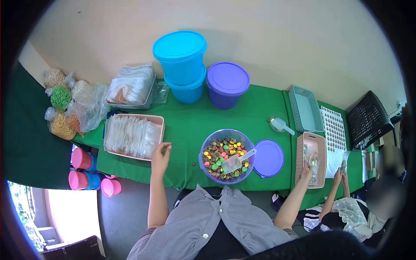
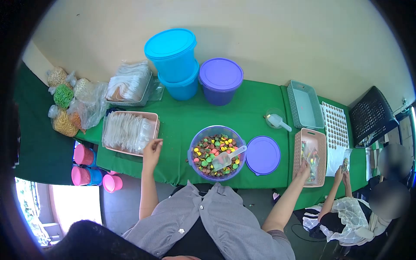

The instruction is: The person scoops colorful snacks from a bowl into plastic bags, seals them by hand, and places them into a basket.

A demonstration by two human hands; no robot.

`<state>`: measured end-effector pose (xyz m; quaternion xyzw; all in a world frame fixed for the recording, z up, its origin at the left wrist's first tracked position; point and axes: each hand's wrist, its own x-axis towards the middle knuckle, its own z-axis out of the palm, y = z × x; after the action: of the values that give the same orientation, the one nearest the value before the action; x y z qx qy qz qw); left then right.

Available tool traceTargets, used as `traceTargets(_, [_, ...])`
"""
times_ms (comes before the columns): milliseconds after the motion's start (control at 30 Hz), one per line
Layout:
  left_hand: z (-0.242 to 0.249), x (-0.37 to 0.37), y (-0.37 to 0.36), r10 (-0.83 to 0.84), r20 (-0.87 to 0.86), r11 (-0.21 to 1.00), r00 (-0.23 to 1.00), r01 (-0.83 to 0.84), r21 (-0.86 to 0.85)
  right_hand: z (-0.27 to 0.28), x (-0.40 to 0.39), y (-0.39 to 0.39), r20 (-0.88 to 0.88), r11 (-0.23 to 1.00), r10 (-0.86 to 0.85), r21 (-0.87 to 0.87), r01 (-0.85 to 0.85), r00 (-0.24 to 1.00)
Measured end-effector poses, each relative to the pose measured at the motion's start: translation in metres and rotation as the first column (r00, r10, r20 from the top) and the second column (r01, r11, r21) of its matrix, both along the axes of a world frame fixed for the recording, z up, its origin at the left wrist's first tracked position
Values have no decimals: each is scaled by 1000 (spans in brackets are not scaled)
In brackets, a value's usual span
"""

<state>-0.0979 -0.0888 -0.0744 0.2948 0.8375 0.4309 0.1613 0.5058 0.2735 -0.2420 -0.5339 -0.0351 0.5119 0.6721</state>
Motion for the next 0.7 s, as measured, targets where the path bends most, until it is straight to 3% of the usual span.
traceTargets(33, [-19,0,0,-57,-66,998,996,57,-2,8,-11,-4,2,1000,-3,-2,3,1000])
traceTargets(67, [-30,6,-1,-60,-65,998,996,60,-2,21,-33,-15,280,996,-10,93,-17,960])
traceTargets(100, [-39,16,1,-165,-125,984,978,154,-93,34,-60,-26,534,982,-42,177,-63,845])
traceTargets(133, [-45,27,3,-272,-176,953,946,239,-187,42,-86,-34,731,992,-98,128,6,675])
traceTargets(167, [-51,38,5,-275,-174,952,946,242,-188,49,-113,-47,881,992,-126,98,86,456])
traceTargets(233, [-61,57,11,-300,-78,923,951,269,-275,92,-180,-96,976,951,-20,85,-296,216])
traceTargets(267, [-69,63,11,-305,-72,921,950,274,-277,100,-203,-120,969,860,167,-51,-508,184])
traceTargets(300, [-81,67,10,-343,-165,915,925,290,-279,98,-221,-142,916,711,393,-247,-659,82])
traceTargets(333, [-91,70,9,-376,-254,910,891,303,-284,104,-236,-159,857,481,490,-417,-771,-159])
traceTargets(400, [-104,71,7,-368,-210,906,906,298,-301,75,-254,-176,918,151,321,-291,-945,-232])
traceTargets(433, [-109,71,6,-362,-172,900,916,296,-319,64,-259,-179,915,142,325,-299,-944,-241])
traceTargets(500, [-115,68,4,-313,-132,920,941,266,-288,50,-265,-188,800,104,547,-355,-929,-244])
traceTargets(533, [-116,67,2,-269,-99,937,958,237,-256,49,-266,-195,793,93,553,-362,-928,-254])
traceTargets(600, [-112,67,0,-257,-29,946,966,245,-212,50,-270,-204,871,247,481,-247,-937,-103])
traceTargets(700, [-106,77,2,-269,128,952,954,284,-114,51,-274,-213,867,280,485,-273,-920,-110])
